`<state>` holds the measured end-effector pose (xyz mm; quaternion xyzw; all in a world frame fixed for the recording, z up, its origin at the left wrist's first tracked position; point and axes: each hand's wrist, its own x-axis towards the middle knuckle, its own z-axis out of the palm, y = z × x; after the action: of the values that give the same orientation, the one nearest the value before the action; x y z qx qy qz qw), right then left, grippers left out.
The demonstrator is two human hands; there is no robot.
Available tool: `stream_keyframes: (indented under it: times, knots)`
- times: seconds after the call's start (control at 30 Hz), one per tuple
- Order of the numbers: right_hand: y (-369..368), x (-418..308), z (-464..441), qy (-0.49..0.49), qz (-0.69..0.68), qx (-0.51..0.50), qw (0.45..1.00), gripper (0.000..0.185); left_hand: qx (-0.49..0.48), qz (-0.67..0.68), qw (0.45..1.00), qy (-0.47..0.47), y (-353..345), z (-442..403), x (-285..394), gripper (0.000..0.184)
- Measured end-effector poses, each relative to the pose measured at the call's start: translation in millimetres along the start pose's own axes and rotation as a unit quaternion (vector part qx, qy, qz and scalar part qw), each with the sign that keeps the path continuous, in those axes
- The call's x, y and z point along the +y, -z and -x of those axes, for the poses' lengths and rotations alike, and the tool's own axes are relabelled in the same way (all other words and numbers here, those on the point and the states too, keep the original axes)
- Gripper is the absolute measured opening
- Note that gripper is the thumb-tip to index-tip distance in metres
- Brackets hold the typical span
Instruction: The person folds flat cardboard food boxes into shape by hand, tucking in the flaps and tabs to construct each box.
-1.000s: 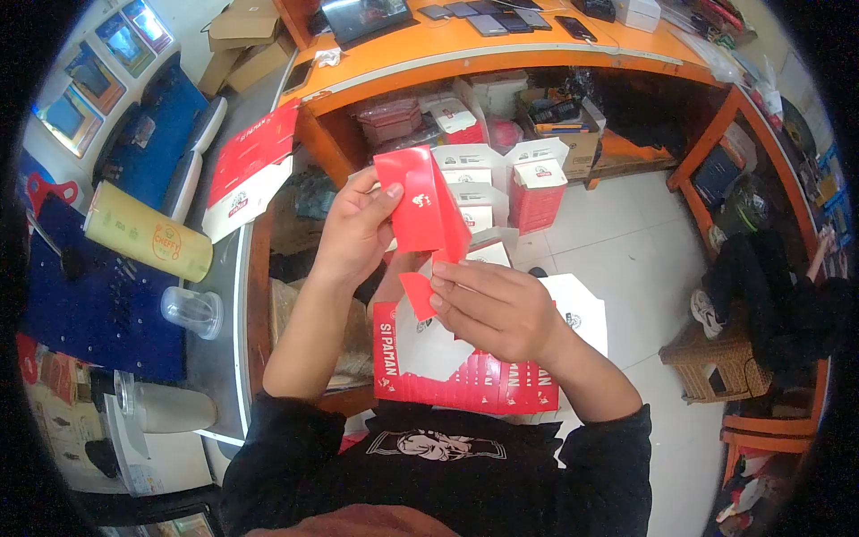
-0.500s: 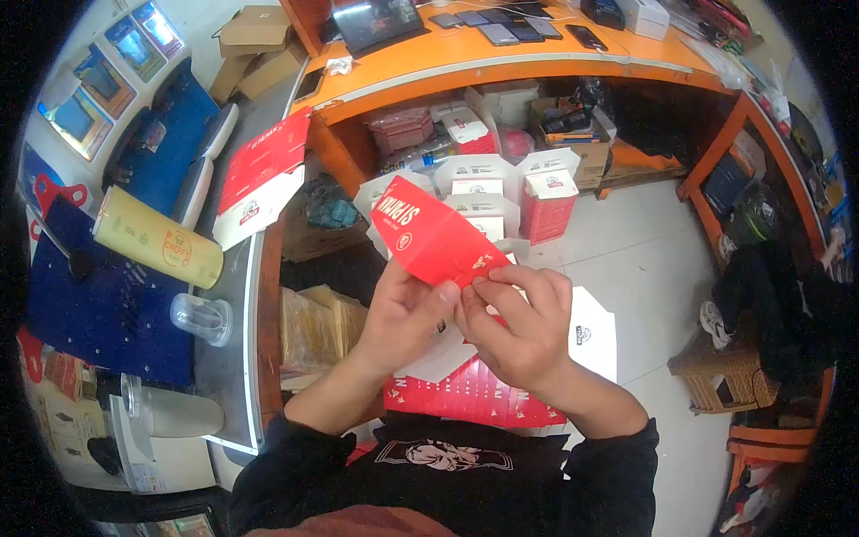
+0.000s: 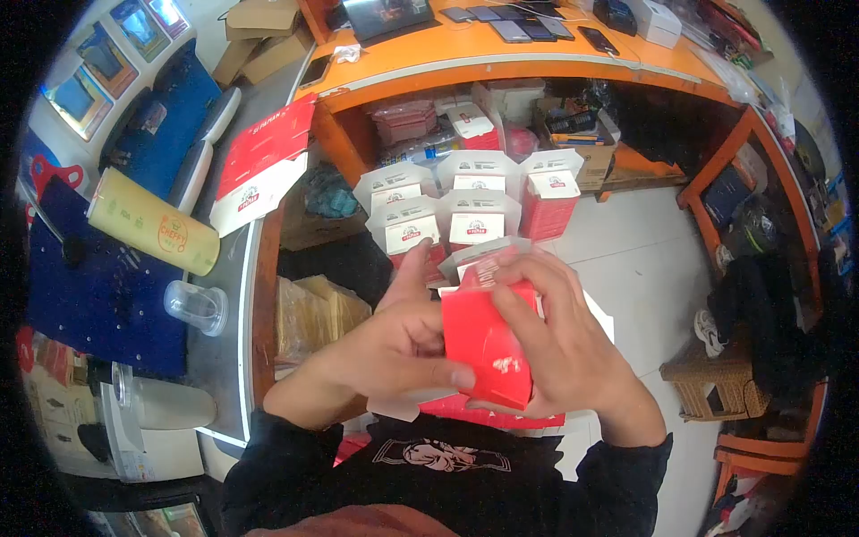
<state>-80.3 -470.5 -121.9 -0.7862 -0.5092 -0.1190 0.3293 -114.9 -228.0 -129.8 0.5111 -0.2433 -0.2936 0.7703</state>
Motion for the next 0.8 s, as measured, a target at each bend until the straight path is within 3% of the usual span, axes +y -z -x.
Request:
stream_keyframes:
  times: [0.17, 0.27, 0.37, 0.43, 0.53, 0.57, 0.67, 0.8]
  knots:
    - [2, -10, 1, -0.038, -0.033, 0.055, 0.997, 0.132, 0.012, -0.126, 0.991, -0.037, -12, 7, 24, 0.031]
    - [4, -3, 10, -0.06, 0.01, -0.024, 0.998, 0.134, -0.001, -0.089, 0.995, -0.039, -10, 6, 18, 0.031]
    - [0, -4, 10, -0.004, 0.01, 0.021, 1.0, 0.131, -0.009, -0.041, 0.999, 0.015, -8, 9, 15, 0.031]
    - [-1, -12, 11, -0.076, -0.013, 0.033, 0.996, 0.129, 0.003, -0.044, 0.998, 0.048, -7, 15, 23, 0.032]
    - [13, -13, 8, -0.118, 0.081, -0.041, 0.989, 0.128, 0.03, -0.066, 0.996, 0.06, 0, 20, 35, 0.037]
    - [18, -11, 9, -0.121, 0.131, -0.082, 0.98, 0.127, 0.035, -0.055, 0.996, 0.054, 5, 20, 33, 0.039]
    - [12, -6, 25, -0.14, 0.101, -0.096, 0.98, 0.136, 0.036, 0.04, 0.998, 0.023, 21, 17, 13, 0.047]
    - [19, -12, 17, -0.137, 0.023, -0.093, 0.986, 0.133, 0.013, 0.246, 0.968, -0.035, 31, 13, 2, 0.059]
